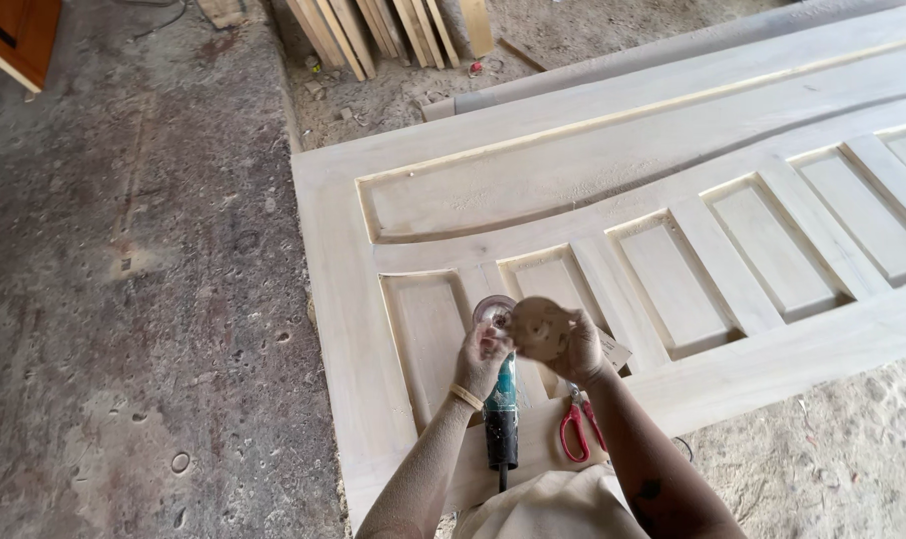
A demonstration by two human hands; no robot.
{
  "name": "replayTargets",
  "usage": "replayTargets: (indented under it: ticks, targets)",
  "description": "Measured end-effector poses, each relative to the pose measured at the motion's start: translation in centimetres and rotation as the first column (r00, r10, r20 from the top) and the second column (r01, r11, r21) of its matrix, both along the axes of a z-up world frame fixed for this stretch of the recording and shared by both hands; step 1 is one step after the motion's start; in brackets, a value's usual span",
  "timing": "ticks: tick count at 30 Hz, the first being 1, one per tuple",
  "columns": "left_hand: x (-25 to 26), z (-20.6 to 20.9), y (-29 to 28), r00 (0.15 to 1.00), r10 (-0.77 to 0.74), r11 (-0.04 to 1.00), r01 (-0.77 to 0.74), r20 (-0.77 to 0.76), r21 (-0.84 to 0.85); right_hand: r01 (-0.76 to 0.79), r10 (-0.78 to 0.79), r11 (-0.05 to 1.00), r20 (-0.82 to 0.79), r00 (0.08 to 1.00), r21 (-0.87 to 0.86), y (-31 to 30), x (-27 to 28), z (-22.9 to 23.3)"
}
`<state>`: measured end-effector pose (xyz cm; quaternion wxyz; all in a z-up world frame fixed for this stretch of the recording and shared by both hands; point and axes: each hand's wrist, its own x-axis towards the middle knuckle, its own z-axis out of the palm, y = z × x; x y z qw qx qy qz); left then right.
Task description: The person cuts a sanding disc with scissors and attaches it to an angle grinder, then sands the surface of a wooden door panel. The person moves the grinder across the recessed panels and flat areas of the door.
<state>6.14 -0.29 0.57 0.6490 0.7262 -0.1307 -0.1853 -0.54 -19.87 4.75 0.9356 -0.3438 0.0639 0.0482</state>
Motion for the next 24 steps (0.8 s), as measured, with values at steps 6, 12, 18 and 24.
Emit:
replayTargets:
  ticks: [6,12,18,24]
  targets:
    - [-1.7,-2.5,-1.8,0.968,-0.039,0.966,-0.027,-0.248,-0.256,0.107,-0.174,0.976,-0.391,0.904,-0.187,1.8,-2.6,-2.6]
    - [-4.3,-3.6,-2.8,0.845,0.034,0.932,-0.219,-0.533,-0.288,-0.14,-0.413,0.439,-0.338,0.846,-0.888,-5.5,-4.5,-9.2]
    - [-7.0,-2.7,-5.6,0.739,0.038,0.846,-0.382,-0.673,-0.372,-0.463,-0.379,-0.193,-0.37,0.848,-0.865,-12.3,-7.1,-11.6]
    - [-8.7,-4.0,-8.5,0.739,0.103,0.775,-0.479,-0.665,-0.412,-0.401,-0.197,0.004,-0.394,0.898,-0.916,-17.2,-5.9,-11.5]
